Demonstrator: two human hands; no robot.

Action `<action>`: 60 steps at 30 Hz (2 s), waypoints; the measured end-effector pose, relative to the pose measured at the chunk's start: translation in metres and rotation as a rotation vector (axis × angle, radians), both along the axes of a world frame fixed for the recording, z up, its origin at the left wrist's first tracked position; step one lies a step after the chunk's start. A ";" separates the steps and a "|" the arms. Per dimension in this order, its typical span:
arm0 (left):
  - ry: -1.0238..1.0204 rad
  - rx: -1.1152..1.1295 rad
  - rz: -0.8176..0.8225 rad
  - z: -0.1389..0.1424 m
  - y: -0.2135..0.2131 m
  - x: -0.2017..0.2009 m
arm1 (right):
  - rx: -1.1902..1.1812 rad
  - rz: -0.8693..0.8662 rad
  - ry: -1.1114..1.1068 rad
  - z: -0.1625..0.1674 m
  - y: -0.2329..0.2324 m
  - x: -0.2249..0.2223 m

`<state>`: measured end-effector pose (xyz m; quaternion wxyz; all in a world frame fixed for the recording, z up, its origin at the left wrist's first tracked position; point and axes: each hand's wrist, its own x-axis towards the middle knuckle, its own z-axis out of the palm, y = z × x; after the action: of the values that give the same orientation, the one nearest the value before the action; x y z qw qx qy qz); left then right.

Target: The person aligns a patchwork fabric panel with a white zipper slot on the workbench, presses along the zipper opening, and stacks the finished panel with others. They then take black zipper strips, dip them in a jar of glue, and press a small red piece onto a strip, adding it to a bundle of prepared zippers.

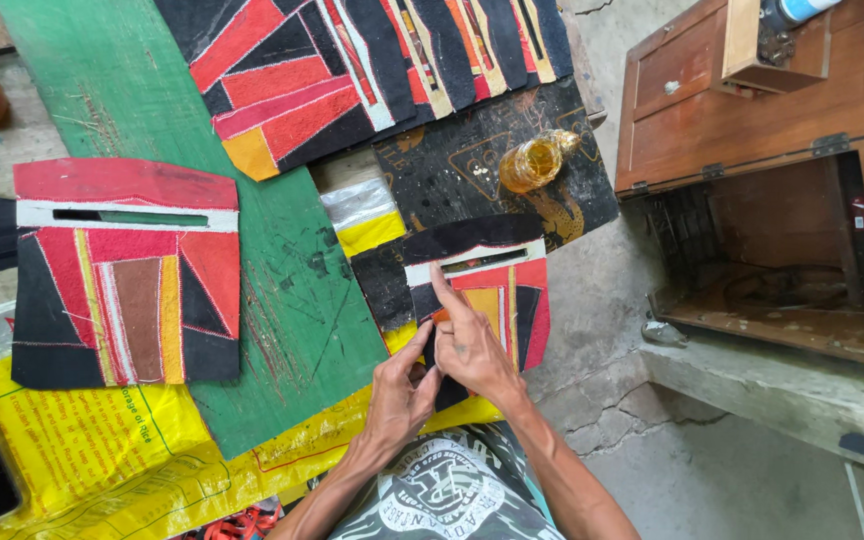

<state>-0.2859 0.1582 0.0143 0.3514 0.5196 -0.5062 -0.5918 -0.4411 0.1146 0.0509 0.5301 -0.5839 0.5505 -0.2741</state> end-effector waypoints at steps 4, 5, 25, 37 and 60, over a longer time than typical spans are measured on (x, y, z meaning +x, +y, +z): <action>0.094 0.016 0.020 0.002 0.001 0.000 | 0.154 -0.236 0.187 0.010 -0.013 -0.013; 0.136 0.015 0.020 0.002 0.001 0.001 | 0.114 -0.183 0.267 0.011 -0.015 -0.014; 0.003 0.069 -0.007 0.009 -0.004 0.004 | -0.070 0.183 0.807 0.011 -0.009 0.006; 0.082 0.091 -0.007 0.012 -0.005 0.001 | -0.417 -0.188 0.958 -0.017 -0.004 -0.092; 0.041 0.062 -0.015 0.011 -0.006 0.001 | -0.408 -0.090 1.148 -0.026 -0.018 -0.059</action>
<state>-0.2847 0.1522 0.0255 0.3409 0.5143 -0.4841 -0.6204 -0.4998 0.0964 0.0252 0.0141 -0.7045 0.7086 -0.0377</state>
